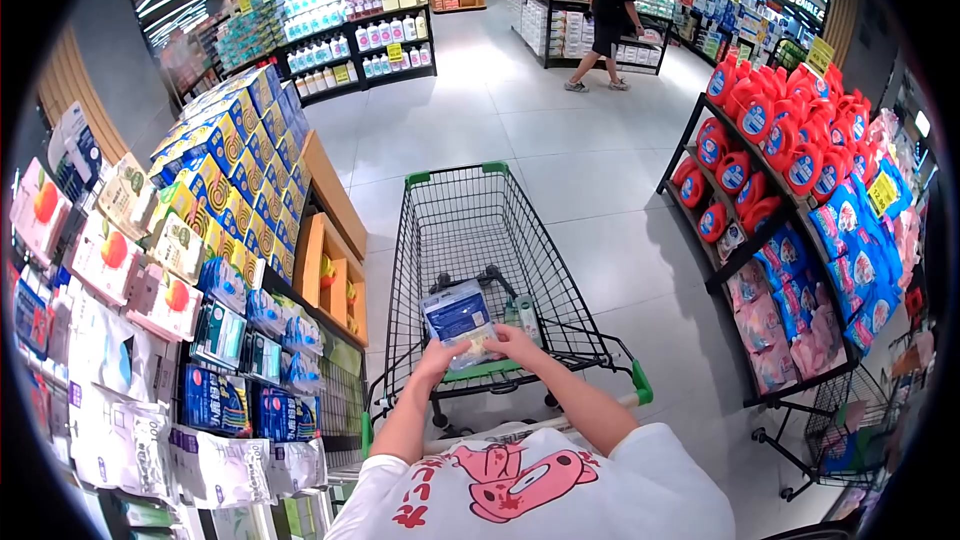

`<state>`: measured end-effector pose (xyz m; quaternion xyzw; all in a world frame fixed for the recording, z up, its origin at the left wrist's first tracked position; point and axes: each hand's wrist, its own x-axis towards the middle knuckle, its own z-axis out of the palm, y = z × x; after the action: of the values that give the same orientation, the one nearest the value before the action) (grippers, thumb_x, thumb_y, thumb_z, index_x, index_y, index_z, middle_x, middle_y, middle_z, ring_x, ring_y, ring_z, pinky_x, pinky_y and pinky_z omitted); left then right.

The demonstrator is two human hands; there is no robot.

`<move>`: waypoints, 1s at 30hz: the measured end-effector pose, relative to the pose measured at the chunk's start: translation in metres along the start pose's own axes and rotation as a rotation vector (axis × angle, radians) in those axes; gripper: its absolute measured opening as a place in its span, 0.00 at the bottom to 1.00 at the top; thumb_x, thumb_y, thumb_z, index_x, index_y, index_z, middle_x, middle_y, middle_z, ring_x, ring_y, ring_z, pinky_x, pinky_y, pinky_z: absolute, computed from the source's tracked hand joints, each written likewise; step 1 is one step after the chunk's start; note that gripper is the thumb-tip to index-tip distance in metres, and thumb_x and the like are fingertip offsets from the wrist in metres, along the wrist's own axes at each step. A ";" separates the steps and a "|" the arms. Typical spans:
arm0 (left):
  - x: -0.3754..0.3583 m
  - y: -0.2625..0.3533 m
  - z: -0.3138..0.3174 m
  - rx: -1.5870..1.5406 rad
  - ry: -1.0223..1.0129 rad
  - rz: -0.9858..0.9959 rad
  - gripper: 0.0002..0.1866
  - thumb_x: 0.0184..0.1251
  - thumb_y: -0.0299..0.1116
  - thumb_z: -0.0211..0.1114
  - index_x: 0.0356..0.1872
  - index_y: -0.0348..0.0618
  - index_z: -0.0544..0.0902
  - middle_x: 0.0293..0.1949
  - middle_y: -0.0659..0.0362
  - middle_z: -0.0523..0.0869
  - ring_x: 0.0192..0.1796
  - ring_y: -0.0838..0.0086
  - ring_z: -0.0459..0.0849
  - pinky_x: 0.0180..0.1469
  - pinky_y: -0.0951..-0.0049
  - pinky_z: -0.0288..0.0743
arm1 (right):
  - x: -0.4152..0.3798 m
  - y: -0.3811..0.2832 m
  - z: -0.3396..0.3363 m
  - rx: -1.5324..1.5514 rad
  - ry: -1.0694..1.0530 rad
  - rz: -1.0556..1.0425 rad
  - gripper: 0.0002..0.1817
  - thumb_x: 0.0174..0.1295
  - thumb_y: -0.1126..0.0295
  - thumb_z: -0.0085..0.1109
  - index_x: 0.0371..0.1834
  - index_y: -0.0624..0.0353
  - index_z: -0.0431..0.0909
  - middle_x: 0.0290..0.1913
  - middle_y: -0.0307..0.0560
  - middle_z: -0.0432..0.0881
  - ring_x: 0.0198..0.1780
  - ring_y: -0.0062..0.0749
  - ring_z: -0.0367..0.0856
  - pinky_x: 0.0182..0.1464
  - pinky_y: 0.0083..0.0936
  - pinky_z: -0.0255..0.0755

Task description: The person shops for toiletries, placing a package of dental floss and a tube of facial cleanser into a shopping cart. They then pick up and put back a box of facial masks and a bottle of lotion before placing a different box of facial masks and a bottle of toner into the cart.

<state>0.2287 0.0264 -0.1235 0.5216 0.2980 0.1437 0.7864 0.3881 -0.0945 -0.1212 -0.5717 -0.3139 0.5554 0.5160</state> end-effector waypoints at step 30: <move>-0.006 0.010 -0.002 0.121 -0.101 -0.115 0.21 0.59 0.39 0.61 0.52 0.44 0.72 0.45 0.63 0.79 0.45 0.79 0.77 0.42 0.78 0.72 | -0.008 -0.013 -0.002 0.258 0.077 0.228 0.18 0.56 0.67 0.58 0.49 0.59 0.70 0.43 0.40 0.77 0.43 0.24 0.76 0.39 0.23 0.74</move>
<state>0.2236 0.0282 -0.1127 0.5570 0.2954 0.0536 0.7744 0.3909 -0.0987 -0.1072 -0.5533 -0.1532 0.6238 0.5304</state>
